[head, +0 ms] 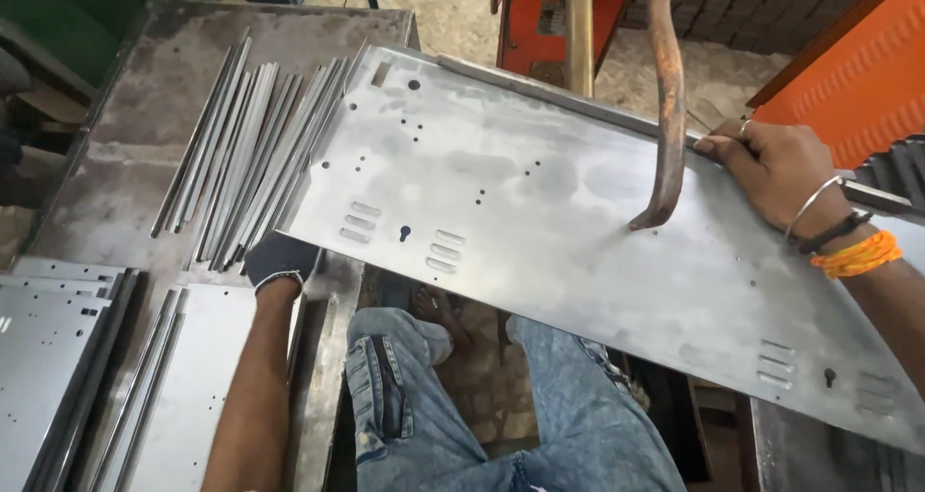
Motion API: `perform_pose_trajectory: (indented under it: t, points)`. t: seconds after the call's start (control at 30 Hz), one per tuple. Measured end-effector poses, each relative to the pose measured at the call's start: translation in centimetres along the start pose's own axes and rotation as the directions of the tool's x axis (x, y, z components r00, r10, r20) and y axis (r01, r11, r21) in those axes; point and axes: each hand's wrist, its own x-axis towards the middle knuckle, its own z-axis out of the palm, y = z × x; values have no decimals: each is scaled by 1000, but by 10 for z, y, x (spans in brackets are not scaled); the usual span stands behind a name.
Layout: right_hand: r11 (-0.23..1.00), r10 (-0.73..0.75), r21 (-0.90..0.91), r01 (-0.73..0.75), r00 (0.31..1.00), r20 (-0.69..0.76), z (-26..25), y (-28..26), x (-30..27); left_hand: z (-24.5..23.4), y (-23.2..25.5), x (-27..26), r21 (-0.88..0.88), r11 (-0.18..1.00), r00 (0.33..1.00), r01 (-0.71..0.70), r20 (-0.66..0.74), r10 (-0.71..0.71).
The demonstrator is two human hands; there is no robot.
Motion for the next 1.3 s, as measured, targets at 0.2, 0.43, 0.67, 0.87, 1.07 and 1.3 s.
perform_pose_trajectory:
  t: [0.2,0.43,0.67,0.87,1.07,1.3]
  points:
    - [996,54,-75,-55,998,-10,2,-1,1,38,16,-5,34,998,967,47,-252,-37]
    - [993,95,-76,-94,995,11,6,4,4,59,46,-21,-527,843,888,-108,-432,-157]
    - [991,11,-132,-12,1000,-9,-2,-3,9,172,-55,12,-133,968,940,-215,-298,168]
    - [987,-111,-114,116,993,51,5,10,39,-89,-43,-135,-940,322,975,114,43,-220]
    - [999,-45,-3,46,987,152,-10,-16,54,-148,-114,-180,-909,413,987,-63,-117,-106]
    - [969,-234,111,219,961,145,-13,-10,75,-139,-212,-102,34,777,743,-629,-270,613]
